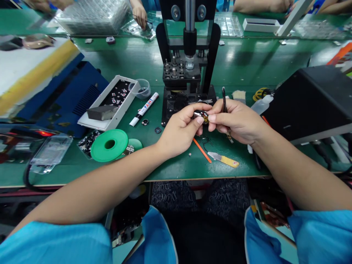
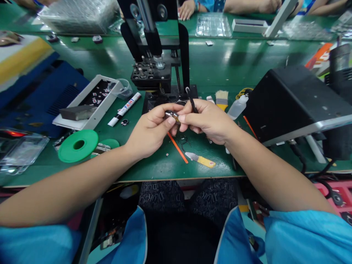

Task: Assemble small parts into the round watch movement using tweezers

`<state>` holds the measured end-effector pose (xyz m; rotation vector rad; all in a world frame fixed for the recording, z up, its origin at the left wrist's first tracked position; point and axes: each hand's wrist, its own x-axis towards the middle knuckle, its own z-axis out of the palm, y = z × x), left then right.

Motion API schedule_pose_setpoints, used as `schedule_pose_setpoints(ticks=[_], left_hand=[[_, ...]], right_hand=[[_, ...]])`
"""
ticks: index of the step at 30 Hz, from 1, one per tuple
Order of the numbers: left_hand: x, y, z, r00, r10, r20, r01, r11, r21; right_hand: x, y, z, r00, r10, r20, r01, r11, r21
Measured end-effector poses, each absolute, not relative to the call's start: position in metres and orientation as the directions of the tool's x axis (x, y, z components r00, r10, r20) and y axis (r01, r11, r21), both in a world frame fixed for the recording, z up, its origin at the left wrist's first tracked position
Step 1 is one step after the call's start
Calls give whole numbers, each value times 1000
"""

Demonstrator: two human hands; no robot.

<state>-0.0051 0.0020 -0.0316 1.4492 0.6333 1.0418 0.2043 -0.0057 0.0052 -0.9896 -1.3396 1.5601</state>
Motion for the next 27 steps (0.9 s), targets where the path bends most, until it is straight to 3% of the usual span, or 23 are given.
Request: schedule_pose_setpoints(ticks=[6, 17, 27], left_hand=[[-5, -1, -26, 430, 852, 298, -78, -294, 953], [0, 1, -32, 465, 877, 122, -309, 31, 951], [-1, 1, -29, 484, 864, 135, -351, 50, 935]], right_hand=[[202, -7, 7, -307, 948, -88, -75, -117, -990], [205, -4, 8, -340, 935, -101, -110, -146, -983], [212, 0, 4, -427, 902, -71, -125, -136, -983]])
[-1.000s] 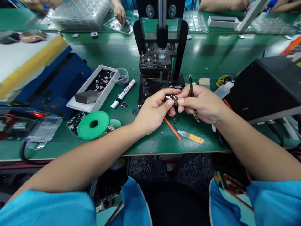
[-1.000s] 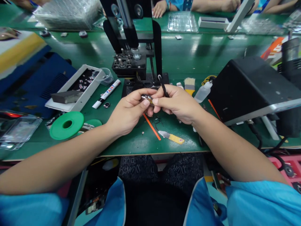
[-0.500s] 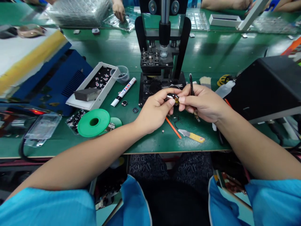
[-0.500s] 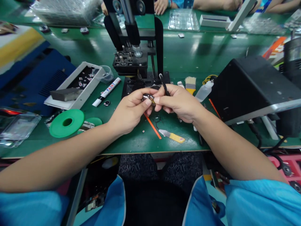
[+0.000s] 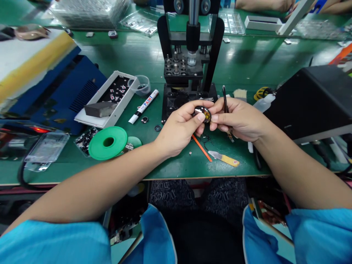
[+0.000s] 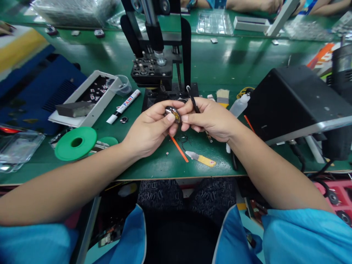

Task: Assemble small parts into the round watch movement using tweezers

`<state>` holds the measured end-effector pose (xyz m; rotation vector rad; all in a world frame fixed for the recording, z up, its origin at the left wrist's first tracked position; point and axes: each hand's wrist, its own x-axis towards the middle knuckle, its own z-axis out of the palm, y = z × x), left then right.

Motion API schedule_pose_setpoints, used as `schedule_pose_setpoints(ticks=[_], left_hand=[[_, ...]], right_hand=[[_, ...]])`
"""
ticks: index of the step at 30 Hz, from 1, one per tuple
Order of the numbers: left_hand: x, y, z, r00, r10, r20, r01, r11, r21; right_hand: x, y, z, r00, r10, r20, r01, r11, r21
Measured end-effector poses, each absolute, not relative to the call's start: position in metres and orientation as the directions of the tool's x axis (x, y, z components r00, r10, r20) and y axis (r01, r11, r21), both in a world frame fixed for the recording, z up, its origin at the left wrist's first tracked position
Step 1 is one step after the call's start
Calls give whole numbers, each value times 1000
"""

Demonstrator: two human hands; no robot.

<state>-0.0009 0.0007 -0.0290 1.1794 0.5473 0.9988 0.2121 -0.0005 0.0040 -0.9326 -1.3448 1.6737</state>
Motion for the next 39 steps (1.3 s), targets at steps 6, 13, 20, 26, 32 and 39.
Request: schedule_pose_setpoints(ticks=[6, 13, 20, 26, 32, 39], left_hand=[[-2, 1, -24, 484, 865, 129, -353, 58, 934], [-3, 2, -26, 488, 863, 134, -353, 55, 934], [-3, 0, -28, 440, 877, 193, -253, -85, 964], [-5, -3, -28, 421, 867, 267, -191, -203, 960], [-5, -6, -24, 386, 849, 361, -111, -346, 932], [-4, -10, -19, 370, 862, 346, -61, -349, 935]], right_hand=[[209, -1, 3, -418, 905, -77, -136, -146, -980], [208, -2, 4, -402, 914, -57, -118, -113, -987], [206, -3, 6, -396, 917, -51, -113, -103, -988], [207, -4, 6, -387, 918, -87, -103, -137, -985], [207, -4, 6, -374, 921, -109, -100, -157, -982], [206, -5, 7, -352, 926, -134, -77, -171, -982]])
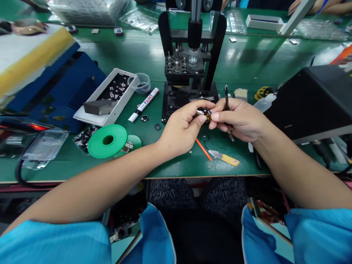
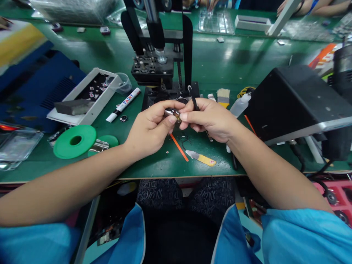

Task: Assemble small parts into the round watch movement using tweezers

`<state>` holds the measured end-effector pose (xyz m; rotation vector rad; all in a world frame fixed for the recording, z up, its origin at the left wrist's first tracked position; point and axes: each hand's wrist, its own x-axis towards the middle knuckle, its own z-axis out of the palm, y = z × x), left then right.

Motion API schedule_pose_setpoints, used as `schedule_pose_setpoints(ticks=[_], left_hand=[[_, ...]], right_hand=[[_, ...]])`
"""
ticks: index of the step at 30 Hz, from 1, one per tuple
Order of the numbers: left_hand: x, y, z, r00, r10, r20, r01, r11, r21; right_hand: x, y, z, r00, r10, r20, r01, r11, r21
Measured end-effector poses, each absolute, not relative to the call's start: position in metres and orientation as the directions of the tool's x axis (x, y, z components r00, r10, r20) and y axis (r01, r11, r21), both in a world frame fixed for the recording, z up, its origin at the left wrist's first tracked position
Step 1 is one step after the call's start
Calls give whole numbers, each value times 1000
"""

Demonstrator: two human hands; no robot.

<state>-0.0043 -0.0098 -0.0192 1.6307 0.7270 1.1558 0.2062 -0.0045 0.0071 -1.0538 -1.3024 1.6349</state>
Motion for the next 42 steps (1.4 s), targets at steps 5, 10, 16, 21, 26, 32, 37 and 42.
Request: schedule_pose_setpoints(ticks=[5, 10, 16, 21, 26, 32, 37, 42], left_hand=[[-6, -6, -26, 394, 864, 315, -82, -308, 948], [-4, -4, -26, 435, 865, 251, -170, -195, 966], [-5, -5, -26, 421, 869, 258, -187, -195, 963], [-6, -6, -24, 394, 851, 348, -98, -338, 936], [-5, -4, -22, 379, 853, 359, -45, -371, 928], [-5, 1, -27, 322, 887, 331, 45, -364, 930], [-4, 1, -27, 319, 890, 325, 95, -371, 924], [-5, -1, -27, 308, 887, 344, 205, -415, 886]], right_hand=[[206, -4, 7, -344, 928, -142, -57, -171, -984], [205, -5, 9, -359, 926, -113, -83, -152, -985], [206, -5, 10, -377, 919, -113, -103, -162, -981], [207, -6, 10, -375, 919, -117, -78, -157, -985], [206, -5, 8, -331, 940, -79, -36, -97, -995], [205, -3, 4, -190, 981, 39, 130, 64, -989], [208, -1, 3, -193, 974, 122, 231, 166, -959], [211, -2, 4, -221, 962, 162, 409, 242, -880]])
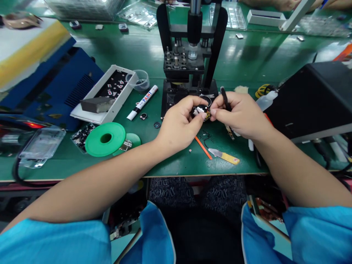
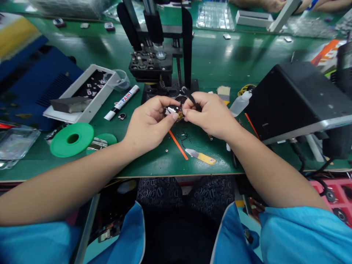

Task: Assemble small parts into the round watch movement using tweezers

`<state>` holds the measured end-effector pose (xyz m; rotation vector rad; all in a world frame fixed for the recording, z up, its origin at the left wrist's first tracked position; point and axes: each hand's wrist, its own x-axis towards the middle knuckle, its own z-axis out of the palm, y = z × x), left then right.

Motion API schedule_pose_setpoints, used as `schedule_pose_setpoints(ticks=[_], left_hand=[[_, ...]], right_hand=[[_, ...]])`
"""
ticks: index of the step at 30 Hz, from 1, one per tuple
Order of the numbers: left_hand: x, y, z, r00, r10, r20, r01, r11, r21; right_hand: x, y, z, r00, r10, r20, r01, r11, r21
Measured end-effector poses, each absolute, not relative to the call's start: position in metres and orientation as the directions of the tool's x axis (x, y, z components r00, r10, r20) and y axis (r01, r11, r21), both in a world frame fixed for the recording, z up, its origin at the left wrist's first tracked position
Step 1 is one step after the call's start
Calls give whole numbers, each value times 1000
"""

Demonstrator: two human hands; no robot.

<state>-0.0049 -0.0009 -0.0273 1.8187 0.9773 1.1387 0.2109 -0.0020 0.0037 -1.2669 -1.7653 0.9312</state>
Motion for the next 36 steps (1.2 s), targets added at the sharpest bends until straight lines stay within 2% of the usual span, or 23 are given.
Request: schedule_pose_setpoints(ticks=[9, 17, 24, 27, 31, 36], left_hand=[[-6, -7, -24, 403, 778, 483, 376, -621, 688], [-7, -8, -22, 423, 782, 458, 427, -618, 661], [-6, -8, -21, 410, 782, 469, 404, -617, 675], [-6, -8, -19, 402, 808, 430, 422, -580, 696], [-5, -5, -21, 372, 853, 366, 397, -503, 768], [-5, 3, -31, 341, 895, 287, 218, -373, 902]], right_hand=[[204, -7, 3, -259, 937, 233, 623, 347, -701], [204, -6, 4, -281, 937, 205, 657, 344, -671], [203, -7, 10, -266, 950, 163, 649, 302, -698], [202, -8, 14, -256, 958, 129, 634, 267, -726], [202, -8, 15, -225, 966, 131, 562, 238, -792], [206, -5, 10, -150, 979, 141, 477, 196, -857]])
